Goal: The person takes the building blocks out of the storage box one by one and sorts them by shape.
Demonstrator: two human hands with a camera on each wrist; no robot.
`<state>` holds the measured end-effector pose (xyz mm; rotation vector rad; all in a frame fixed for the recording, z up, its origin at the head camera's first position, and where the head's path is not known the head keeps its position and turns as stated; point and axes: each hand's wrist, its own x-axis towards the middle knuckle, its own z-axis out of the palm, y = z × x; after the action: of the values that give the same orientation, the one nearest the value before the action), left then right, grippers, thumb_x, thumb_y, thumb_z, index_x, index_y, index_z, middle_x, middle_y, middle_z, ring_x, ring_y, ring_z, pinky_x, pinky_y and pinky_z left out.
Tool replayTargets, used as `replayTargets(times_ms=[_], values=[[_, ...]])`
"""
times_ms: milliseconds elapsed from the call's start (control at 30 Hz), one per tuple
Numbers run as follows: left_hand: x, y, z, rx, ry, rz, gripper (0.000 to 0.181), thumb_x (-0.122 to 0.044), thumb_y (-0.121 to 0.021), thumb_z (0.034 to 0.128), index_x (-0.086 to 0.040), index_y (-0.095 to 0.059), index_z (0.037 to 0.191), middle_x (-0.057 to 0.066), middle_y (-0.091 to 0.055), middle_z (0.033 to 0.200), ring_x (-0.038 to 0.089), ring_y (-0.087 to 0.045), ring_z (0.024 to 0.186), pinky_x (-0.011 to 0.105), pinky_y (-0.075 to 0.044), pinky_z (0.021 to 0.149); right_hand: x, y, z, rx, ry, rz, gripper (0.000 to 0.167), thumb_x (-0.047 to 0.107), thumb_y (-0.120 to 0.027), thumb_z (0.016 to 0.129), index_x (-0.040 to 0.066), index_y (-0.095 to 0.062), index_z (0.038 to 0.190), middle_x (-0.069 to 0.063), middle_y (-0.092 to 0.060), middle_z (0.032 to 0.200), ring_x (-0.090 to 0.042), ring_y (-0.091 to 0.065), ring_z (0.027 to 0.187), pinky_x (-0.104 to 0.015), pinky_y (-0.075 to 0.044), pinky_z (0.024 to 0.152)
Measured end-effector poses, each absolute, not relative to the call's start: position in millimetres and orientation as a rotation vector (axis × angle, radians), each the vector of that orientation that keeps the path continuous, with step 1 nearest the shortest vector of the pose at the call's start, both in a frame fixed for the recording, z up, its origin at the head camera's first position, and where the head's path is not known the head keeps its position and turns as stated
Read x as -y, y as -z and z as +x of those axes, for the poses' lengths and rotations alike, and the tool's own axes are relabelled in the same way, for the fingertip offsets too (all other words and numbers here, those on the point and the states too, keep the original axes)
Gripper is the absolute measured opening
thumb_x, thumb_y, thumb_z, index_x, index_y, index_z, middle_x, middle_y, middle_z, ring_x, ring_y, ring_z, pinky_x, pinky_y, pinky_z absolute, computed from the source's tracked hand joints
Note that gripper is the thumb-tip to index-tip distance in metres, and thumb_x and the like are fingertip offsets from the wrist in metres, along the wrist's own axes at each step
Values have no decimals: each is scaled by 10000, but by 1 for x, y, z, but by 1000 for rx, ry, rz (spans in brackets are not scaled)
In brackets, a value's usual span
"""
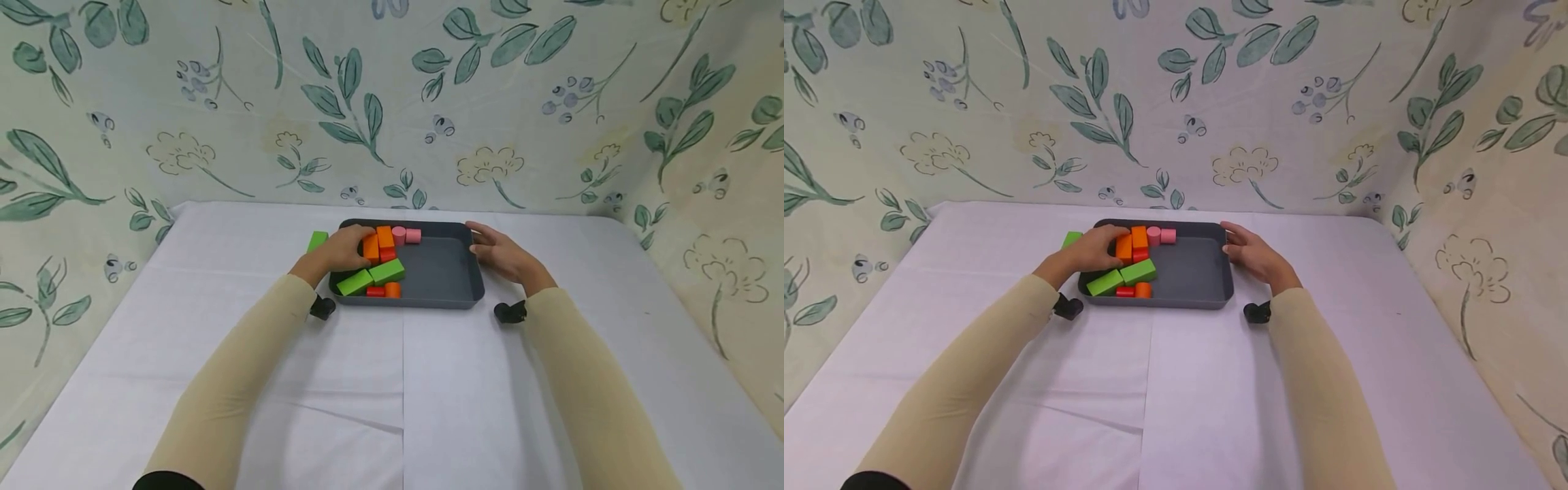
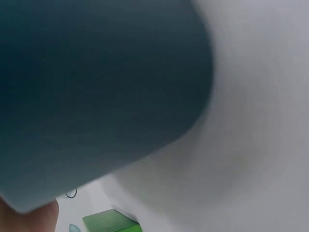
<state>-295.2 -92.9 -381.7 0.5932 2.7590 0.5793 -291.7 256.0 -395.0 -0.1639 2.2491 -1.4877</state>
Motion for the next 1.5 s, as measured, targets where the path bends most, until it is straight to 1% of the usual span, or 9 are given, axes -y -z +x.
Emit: replayTargets(times_ms=[200, 300, 500, 633, 800, 1033, 1200, 1367, 1500], values=[[93, 382, -293, -2826, -699, 563, 688, -159, -695, 865, -35, -420, 1484, 155, -474, 1488, 310, -479, 1311, 453, -382, 1189, -257, 398, -293, -2234, 1499, -153, 690, 83, -422, 1029, 278, -99, 1607, -108, 4, 1688, -319, -38, 1570, -515, -78, 1279], [96, 378, -291, -2850, -764, 547, 677, -112, -679, 852, -28, -431, 1476, 155, -489, 1468, 308, -494, 1286, 452, -406, 1171, -257, 399, -293, -2229, 1506, -149, 690, 85, -422, 1030, 284, -99, 1607, -108, -1, 1688, -316, -39, 1570, -512, -75, 1280], [108, 366, -286, -2856, -834, 502, 695, -110, -700, 837, -62, -437, 1478, 123, -466, 1502, 298, -470, 1331, 458, -401, 1175, -258, 400, -295, -2231, 1509, -140, 694, 72, -417, 1028, 273, -93, 1608, -122, -6, 1687, -322, -44, 1569, -516, -78, 1278], [118, 360, -283, -2852, -896, 493, 705, -104, -714, 834, -66, -435, 1480, 107, -457, 1512, 291, -474, 1334, 455, -430, 1150, -257, 398, -294, -2232, 1507, -136, 695, 73, -418, 1026, 281, -98, 1607, -118, -5, 1687, -320, -43, 1569, -512, -75, 1279], [129, 357, -281, -2837, -928, 505, 691, -85, -694, 841, -58, -432, 1480, 102, -452, 1511, 286, -484, 1345, 440, -457, 1125, -258, 399, -296, -2232, 1503, -126, 695, 66, -414, 1026, 276, -97, 1608, -112, 14, 1687, -326, -28, 1568, -516, -66, 1278], [145, 351, -274, -2836, -920, 534, 700, -93, -697, 825, -38, -438, 1473, 120, -478, 1474, 305, -506, 1316, 460, -471, 1109, -257, 402, -298, -2223, 1510, -110, 696, 60, -418, 1025, 272, -102, 1608, -110, 10, 1688, -337, -32, 1567, -524, -69, 1276], [169, 351, -269, -2869, -879, 531, 682, -87, -710, 835, -4, -445, 1458, 160, -486, 1466, 342, -501, 1302, 489, -472, 1099, -255, 401, -296, -2230, 1504, -140, 690, 86, -425, 1028, 297, -112, 1605, -113, -25, 1689, -323, -65, 1568, -510, -87, 1280], [193, 351, -266, -2899, -881, 486, 656, -67, -710, 846, 14, -449, 1442, 185, -478, 1460, 368, -488, 1300, 512, -463, 1099, -256, 401, -294, -2238, 1494, -138, 695, 85, -419, 1028, 298, -97, 1606, -119, -22, 1688, -329, -64, 1567, -518, -85, 1278], [211, 351, -267, -2906, -892, 424, 663, -45, -695, 850, 16, -428, 1454, 194, -444, 1491, 382, -466, 1315, 525, -445, 1112, -258, 401, -294, -2240, 1500, -137, 694, 85, -417, 1029, 291, -93, 1607, -121, -18, 1687, -330, -62, 1567, -519, -86, 1278]])
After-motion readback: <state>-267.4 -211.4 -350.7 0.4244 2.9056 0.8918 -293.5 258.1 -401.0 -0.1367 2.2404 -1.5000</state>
